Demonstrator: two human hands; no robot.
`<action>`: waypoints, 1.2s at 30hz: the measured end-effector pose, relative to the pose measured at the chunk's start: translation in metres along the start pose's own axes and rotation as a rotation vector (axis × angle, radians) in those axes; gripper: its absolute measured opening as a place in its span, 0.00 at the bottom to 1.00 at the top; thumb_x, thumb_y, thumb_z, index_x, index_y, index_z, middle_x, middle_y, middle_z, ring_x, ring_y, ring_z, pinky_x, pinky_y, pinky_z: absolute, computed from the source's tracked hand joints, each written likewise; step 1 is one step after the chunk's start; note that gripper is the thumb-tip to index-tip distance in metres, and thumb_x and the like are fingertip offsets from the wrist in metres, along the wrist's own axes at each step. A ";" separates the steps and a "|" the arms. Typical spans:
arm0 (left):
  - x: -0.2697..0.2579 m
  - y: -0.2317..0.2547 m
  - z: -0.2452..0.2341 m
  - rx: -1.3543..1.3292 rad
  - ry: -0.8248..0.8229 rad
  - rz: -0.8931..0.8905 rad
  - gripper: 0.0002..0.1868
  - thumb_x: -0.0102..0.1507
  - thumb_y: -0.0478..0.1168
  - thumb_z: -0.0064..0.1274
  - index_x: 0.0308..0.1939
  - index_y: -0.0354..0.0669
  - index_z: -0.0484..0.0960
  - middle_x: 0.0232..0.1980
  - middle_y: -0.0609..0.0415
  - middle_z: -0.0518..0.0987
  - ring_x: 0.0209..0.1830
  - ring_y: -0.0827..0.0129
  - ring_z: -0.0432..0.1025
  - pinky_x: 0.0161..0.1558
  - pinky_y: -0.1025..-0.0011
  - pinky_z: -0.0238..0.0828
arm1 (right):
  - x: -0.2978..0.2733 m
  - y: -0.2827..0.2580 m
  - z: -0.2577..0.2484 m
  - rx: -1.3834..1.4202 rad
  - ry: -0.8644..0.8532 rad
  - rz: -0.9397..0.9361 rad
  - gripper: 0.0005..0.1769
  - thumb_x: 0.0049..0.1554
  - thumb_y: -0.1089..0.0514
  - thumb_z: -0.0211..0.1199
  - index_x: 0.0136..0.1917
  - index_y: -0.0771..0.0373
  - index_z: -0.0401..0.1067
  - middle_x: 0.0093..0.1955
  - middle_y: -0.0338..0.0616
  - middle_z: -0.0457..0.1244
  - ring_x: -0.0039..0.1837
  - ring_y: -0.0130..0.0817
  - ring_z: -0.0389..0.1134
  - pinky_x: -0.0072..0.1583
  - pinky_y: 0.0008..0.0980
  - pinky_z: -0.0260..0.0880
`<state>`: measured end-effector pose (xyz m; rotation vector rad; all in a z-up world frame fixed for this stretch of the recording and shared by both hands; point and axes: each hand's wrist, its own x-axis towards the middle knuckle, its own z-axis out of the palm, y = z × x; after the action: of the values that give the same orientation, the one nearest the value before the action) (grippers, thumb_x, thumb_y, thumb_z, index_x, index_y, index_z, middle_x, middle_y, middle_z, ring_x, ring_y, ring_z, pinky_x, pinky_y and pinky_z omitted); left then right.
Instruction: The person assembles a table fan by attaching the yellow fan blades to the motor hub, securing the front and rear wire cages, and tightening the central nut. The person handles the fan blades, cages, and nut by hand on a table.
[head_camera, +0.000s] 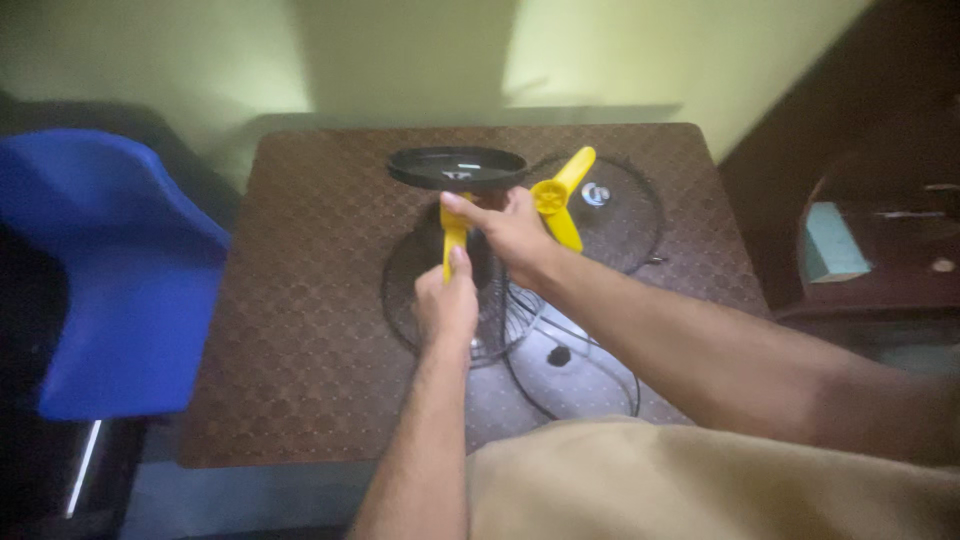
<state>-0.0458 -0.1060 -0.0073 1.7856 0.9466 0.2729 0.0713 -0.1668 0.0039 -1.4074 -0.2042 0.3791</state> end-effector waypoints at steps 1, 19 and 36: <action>0.001 0.000 0.002 0.028 0.003 0.023 0.28 0.68 0.62 0.42 0.41 0.42 0.86 0.42 0.40 0.83 0.46 0.42 0.76 0.48 0.49 0.70 | -0.002 -0.002 -0.001 -0.007 -0.048 -0.014 0.27 0.49 0.54 0.79 0.56 0.66 0.70 0.54 0.43 0.70 0.59 0.29 0.70 0.64 0.35 0.69; 0.009 0.084 -0.075 0.218 0.125 0.373 0.19 0.63 0.51 0.54 0.48 0.45 0.89 0.44 0.41 0.86 0.46 0.47 0.79 0.48 0.53 0.73 | 0.001 -0.045 -0.044 -0.521 -0.774 -0.131 0.77 0.46 0.46 0.83 0.81 0.72 0.24 0.85 0.63 0.34 0.86 0.48 0.36 0.80 0.44 0.38; -0.009 0.170 -0.118 0.452 -0.200 0.398 0.33 0.61 0.66 0.49 0.59 0.49 0.79 0.59 0.46 0.80 0.61 0.58 0.74 0.60 0.58 0.67 | -0.004 -0.001 -0.021 -0.765 -0.132 -0.509 0.27 0.58 0.41 0.62 0.59 0.64 0.68 0.55 0.52 0.66 0.57 0.45 0.68 0.56 0.42 0.69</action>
<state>-0.0405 -0.0543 0.1937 2.3688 0.5278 0.1282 0.0756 -0.1880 0.0018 -1.9998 -0.8647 -0.0515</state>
